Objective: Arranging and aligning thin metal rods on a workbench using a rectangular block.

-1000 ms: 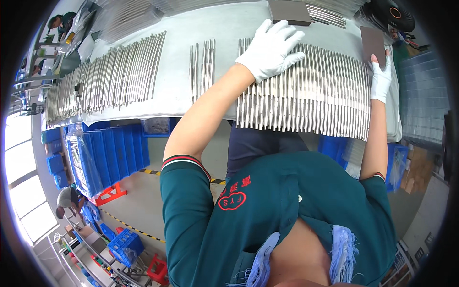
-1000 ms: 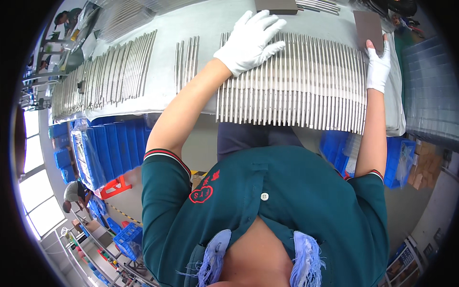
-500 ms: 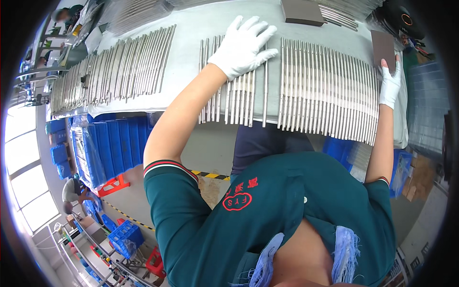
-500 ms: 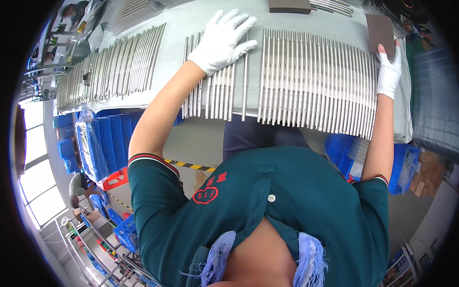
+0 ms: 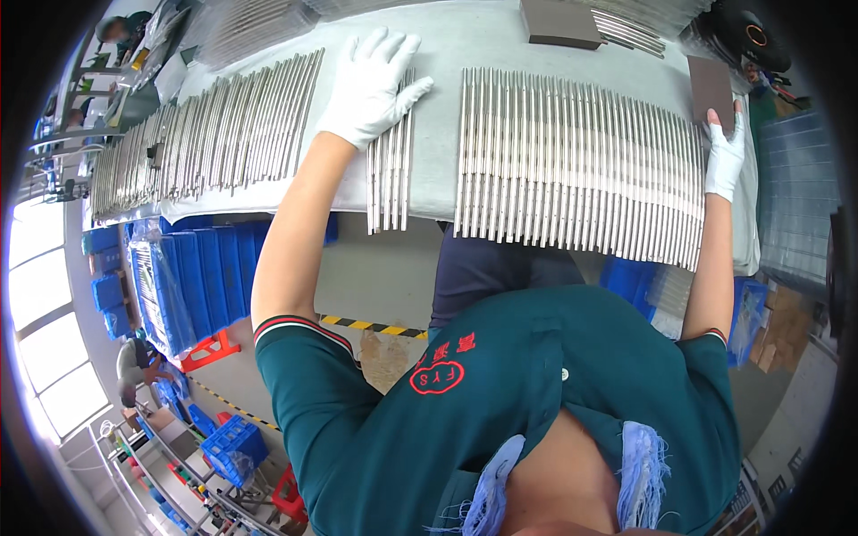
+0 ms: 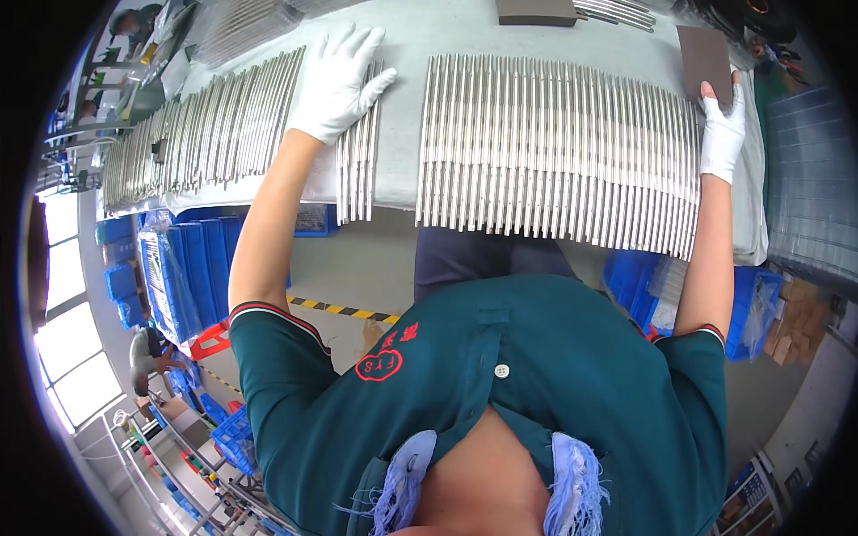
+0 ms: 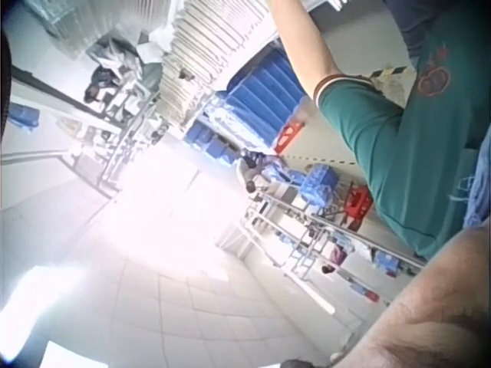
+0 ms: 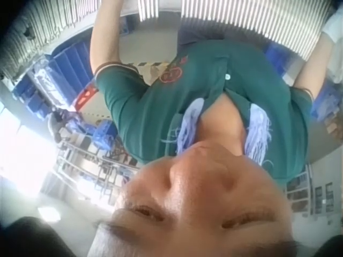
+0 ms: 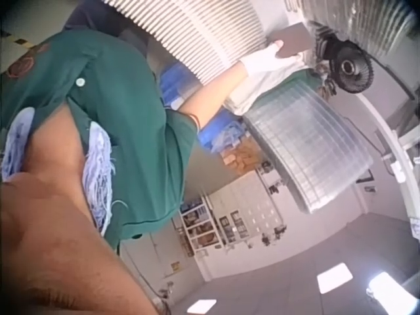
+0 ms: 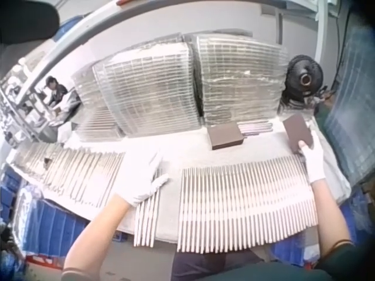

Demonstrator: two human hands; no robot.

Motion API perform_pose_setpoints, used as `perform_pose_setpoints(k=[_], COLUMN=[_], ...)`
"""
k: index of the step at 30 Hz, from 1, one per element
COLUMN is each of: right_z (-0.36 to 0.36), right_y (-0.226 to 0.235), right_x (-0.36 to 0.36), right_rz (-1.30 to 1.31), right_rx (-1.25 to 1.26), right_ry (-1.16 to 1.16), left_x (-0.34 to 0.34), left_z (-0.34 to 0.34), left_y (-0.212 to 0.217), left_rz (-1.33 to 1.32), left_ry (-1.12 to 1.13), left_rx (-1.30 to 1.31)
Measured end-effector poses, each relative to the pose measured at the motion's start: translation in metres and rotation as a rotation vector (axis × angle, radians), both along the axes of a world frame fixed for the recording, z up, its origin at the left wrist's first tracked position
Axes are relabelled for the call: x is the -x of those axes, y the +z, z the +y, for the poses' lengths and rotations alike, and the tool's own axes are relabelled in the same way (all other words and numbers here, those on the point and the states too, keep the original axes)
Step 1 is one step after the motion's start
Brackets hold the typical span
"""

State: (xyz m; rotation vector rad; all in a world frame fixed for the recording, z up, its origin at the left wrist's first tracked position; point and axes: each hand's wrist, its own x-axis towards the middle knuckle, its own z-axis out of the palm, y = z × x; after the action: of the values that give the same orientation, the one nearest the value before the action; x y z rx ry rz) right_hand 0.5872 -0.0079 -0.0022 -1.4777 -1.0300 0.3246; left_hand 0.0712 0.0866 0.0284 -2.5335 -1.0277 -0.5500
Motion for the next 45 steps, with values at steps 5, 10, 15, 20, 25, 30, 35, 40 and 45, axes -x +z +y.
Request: perform_pose_setpoints(k=[5,10,15,20,25,30,35,40,45], right_z=[-0.001,0.001,-0.001,0.0,-0.001,-0.001,0.001,0.002,0.0], right_y=[-0.003,-0.001,0.001,0.002,0.003,0.002,0.0,-0.007,-0.002], right_x=[-0.005,-0.003,-0.002,-0.001,0.0,-0.001,-0.004,-0.008,-0.008], right_rz=[0.002,-0.02,-0.02,-0.002,-0.026,0.061,-0.026,-0.042,-0.062], right_rx=[0.02,0.018,0.021,0.024,0.032,0.025,0.023,0.013,0.014], right_ry=[0.002,0.008,0.007,0.012,0.006,0.023,0.015,0.023,0.005], left_x=[-0.037,-0.078,-0.085,-0.09,-0.071,-0.063,-0.09,-0.069,-0.025], left_z=[-0.005,-0.009,-0.01,-0.017,-0.013,-0.012,-0.017,-0.018,-0.046], left_y=[-0.009,-0.017,-0.012,-0.019,-0.023,-0.025,-0.02,-0.006,-0.003], left_rz=[-0.128,-0.253,-0.235,-0.226,-0.214,-0.22,-0.263,-0.48,-0.233], left_ry=[-0.02,-0.095,-0.149,-0.181,-0.149,-0.091,-0.127,-0.162,-0.037], left_rx=[0.101,0.115,0.081,0.143,0.137,0.15,0.129,0.188,0.223])
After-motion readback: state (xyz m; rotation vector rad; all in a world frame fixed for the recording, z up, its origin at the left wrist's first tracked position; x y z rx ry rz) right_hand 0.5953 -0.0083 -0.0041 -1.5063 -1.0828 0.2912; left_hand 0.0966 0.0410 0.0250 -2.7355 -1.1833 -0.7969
